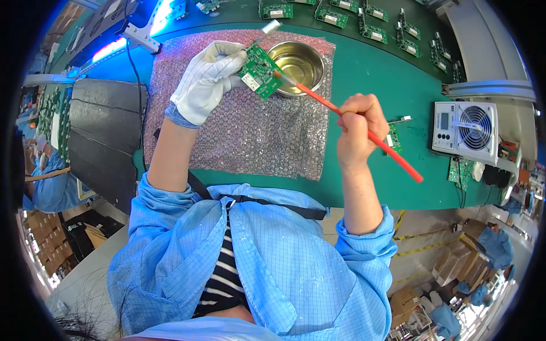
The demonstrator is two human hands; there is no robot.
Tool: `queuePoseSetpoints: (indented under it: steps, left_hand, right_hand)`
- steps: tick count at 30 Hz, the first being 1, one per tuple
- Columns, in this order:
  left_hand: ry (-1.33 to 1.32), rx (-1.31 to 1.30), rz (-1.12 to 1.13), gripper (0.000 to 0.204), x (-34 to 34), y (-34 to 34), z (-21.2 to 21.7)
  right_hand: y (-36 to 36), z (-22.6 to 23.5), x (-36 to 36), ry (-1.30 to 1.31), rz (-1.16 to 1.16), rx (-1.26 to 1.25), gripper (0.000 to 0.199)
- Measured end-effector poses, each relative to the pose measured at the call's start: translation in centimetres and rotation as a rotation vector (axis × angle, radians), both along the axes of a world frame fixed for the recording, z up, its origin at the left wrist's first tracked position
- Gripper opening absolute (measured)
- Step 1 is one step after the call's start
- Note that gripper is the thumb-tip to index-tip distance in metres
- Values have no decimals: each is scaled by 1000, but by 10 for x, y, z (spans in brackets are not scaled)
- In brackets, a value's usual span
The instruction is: Applying a liquid solution to printed circuit boards using a brush at a manual assembly station.
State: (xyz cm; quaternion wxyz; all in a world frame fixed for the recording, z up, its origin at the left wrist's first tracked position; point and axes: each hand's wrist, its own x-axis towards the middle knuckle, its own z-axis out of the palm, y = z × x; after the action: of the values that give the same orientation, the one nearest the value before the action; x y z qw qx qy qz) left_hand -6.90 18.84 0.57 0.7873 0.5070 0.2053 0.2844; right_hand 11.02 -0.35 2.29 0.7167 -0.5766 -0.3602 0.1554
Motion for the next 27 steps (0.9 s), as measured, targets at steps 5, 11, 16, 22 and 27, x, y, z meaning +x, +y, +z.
queuePoseSetpoints:
  steps: [5,11,16,22,27]
  left_hand:
    - [-49,-78,80,34,3,2,-3]
    - [-99,-67,111,33,5,-1,-1]
    - [-43,-52,139,33,4,1,-1]
    - [-29,-55,157,31,6,0,2]
    - [-64,-43,166,30,10,6,-5]
  right_hand:
    - [-4,-4,-12,-51,12,-56,7]
    - [0,-4,-14,-50,-91,-28,6]
    - [-1,-6,-17,-29,-89,14,7]
    - [0,-8,-19,-118,3,-30,7]
    - [3,-13,-17,-114,37,-82,6]
